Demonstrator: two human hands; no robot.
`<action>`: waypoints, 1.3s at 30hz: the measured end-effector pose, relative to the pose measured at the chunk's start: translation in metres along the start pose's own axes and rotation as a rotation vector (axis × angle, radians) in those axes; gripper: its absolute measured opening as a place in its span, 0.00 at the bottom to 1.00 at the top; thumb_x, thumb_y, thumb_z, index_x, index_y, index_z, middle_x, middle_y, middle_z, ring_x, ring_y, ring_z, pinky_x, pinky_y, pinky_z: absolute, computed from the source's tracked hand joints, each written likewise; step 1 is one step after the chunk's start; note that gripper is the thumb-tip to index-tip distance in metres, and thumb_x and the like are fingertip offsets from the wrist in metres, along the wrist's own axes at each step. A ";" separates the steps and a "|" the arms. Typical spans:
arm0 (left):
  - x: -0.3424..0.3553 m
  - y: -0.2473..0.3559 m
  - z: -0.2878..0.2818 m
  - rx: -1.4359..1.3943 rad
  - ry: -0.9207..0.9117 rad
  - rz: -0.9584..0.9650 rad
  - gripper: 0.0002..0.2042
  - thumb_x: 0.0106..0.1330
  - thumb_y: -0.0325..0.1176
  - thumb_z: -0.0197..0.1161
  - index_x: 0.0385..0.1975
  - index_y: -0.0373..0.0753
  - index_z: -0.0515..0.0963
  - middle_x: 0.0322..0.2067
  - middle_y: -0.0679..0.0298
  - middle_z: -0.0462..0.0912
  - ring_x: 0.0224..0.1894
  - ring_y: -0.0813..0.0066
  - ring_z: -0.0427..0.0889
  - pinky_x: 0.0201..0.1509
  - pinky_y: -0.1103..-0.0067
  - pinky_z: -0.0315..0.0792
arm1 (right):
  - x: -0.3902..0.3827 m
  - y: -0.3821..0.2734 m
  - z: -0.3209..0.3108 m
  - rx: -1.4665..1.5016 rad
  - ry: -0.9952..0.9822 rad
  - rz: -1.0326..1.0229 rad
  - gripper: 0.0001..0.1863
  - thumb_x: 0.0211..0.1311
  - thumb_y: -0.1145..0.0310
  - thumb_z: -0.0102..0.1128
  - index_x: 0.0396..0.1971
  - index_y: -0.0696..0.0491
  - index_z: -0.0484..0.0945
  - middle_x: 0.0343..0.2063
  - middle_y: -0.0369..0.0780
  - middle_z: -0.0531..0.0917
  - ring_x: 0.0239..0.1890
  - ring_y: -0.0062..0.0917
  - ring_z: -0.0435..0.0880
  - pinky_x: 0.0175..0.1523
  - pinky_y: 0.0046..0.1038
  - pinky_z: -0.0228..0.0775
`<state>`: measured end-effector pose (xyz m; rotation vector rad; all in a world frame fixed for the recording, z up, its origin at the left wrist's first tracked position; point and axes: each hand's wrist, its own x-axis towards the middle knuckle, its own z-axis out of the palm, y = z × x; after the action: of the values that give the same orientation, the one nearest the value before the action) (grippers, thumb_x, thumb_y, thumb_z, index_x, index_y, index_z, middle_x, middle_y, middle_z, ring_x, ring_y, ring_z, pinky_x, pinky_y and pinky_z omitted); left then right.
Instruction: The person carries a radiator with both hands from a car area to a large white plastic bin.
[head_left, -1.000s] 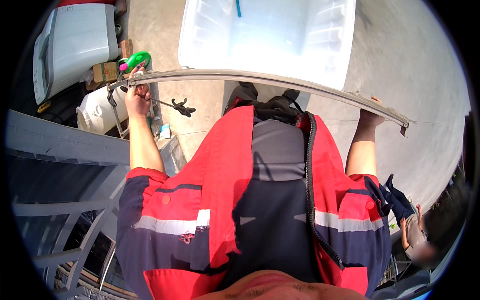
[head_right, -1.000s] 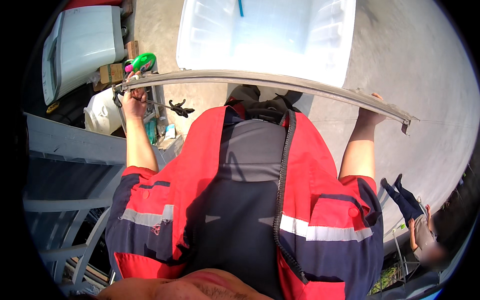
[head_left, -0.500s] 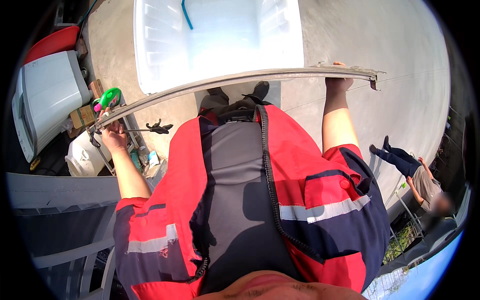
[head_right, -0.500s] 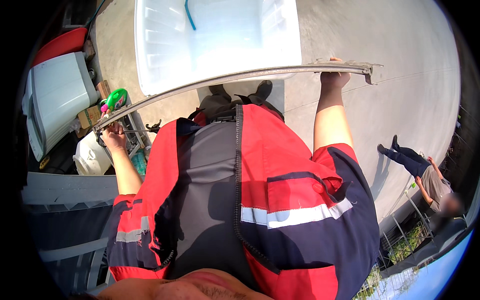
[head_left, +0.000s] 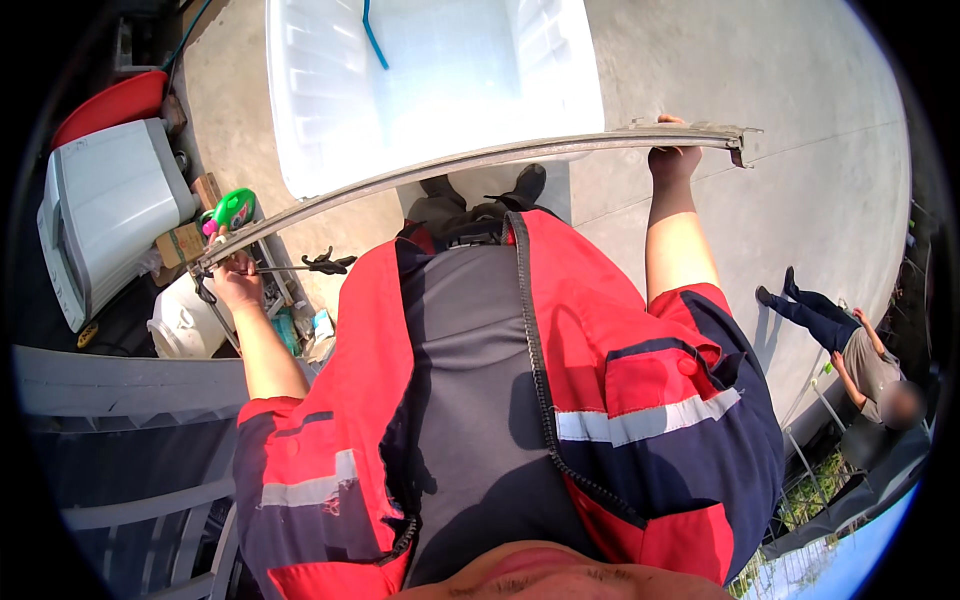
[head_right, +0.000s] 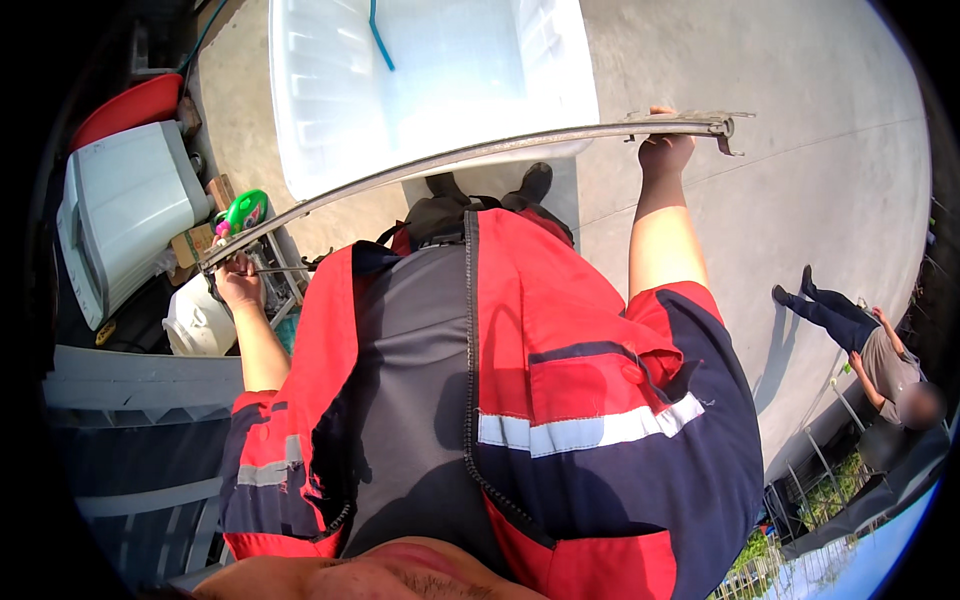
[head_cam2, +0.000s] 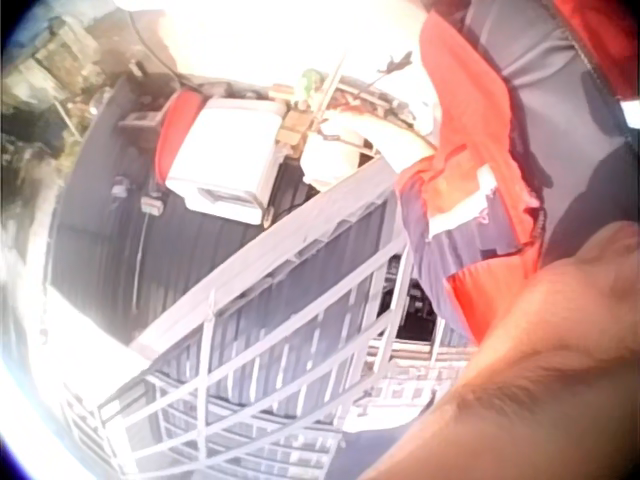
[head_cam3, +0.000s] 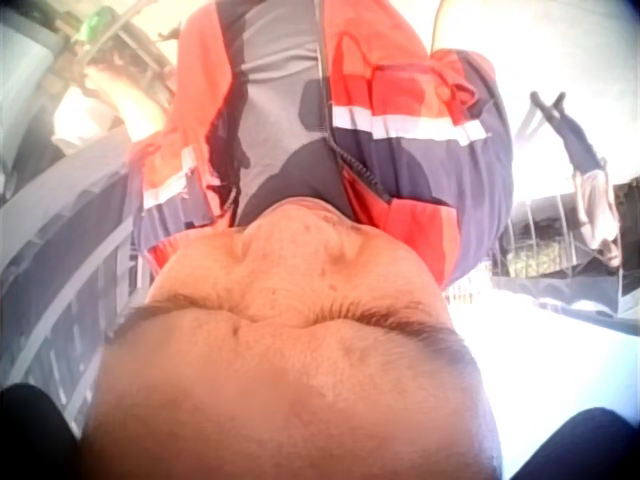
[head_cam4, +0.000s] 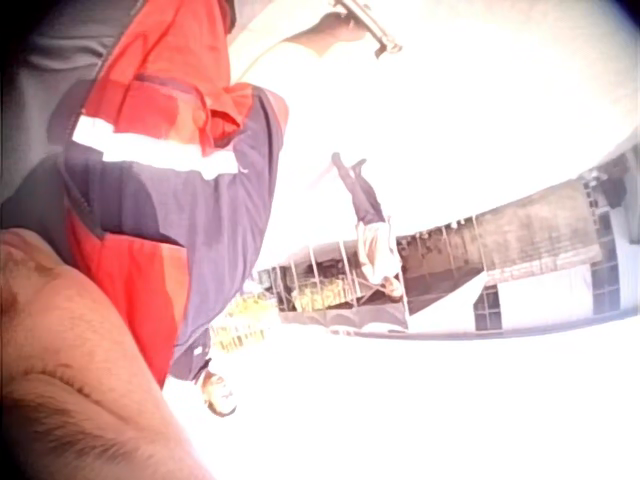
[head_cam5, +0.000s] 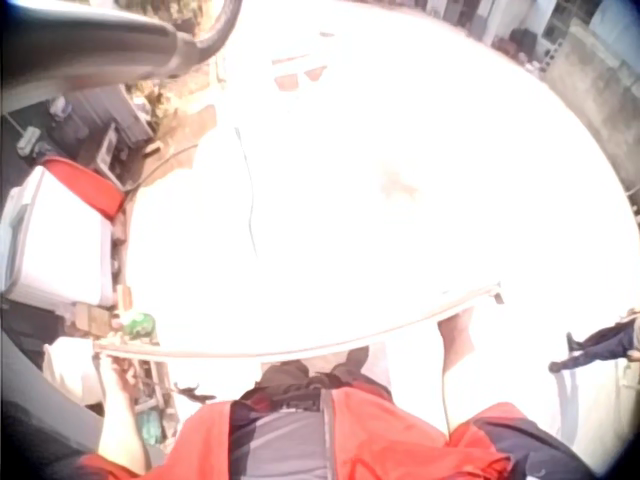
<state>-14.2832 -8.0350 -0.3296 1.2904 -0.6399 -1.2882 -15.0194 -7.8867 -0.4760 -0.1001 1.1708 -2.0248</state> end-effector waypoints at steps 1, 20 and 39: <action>-0.001 0.001 -0.003 -0.005 -0.001 -0.002 0.19 0.69 0.37 0.51 0.59 0.42 0.68 0.53 0.70 0.78 0.19 0.84 0.58 0.19 0.85 0.54 | -0.004 -0.001 0.007 0.005 -0.007 0.000 0.16 0.59 0.65 0.51 0.31 0.64 0.79 0.27 0.44 0.81 0.32 0.29 0.80 0.40 0.25 0.74; 0.009 -0.002 -0.022 -0.001 -0.026 -0.015 0.19 0.70 0.39 0.48 0.60 0.44 0.69 0.37 0.75 0.78 0.19 0.83 0.57 0.19 0.85 0.54 | -0.064 -0.204 0.133 -0.874 0.223 -0.363 0.16 0.63 0.60 0.51 0.38 0.59 0.78 0.37 0.40 0.82 0.42 0.28 0.79 0.52 0.31 0.65; 0.036 -0.005 -0.045 0.024 0.172 0.004 0.15 0.69 0.40 0.47 0.52 0.47 0.72 0.48 0.70 0.80 0.16 0.81 0.58 0.17 0.83 0.55 | -0.090 -0.137 0.192 -1.601 0.058 -0.451 0.19 0.62 0.57 0.52 0.39 0.58 0.80 0.38 0.47 0.83 0.43 0.39 0.81 0.49 0.34 0.71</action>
<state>-14.2345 -8.0521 -0.3557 1.4021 -0.5375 -1.1540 -14.9564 -7.9254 -0.2353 -1.1347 2.6551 -0.8694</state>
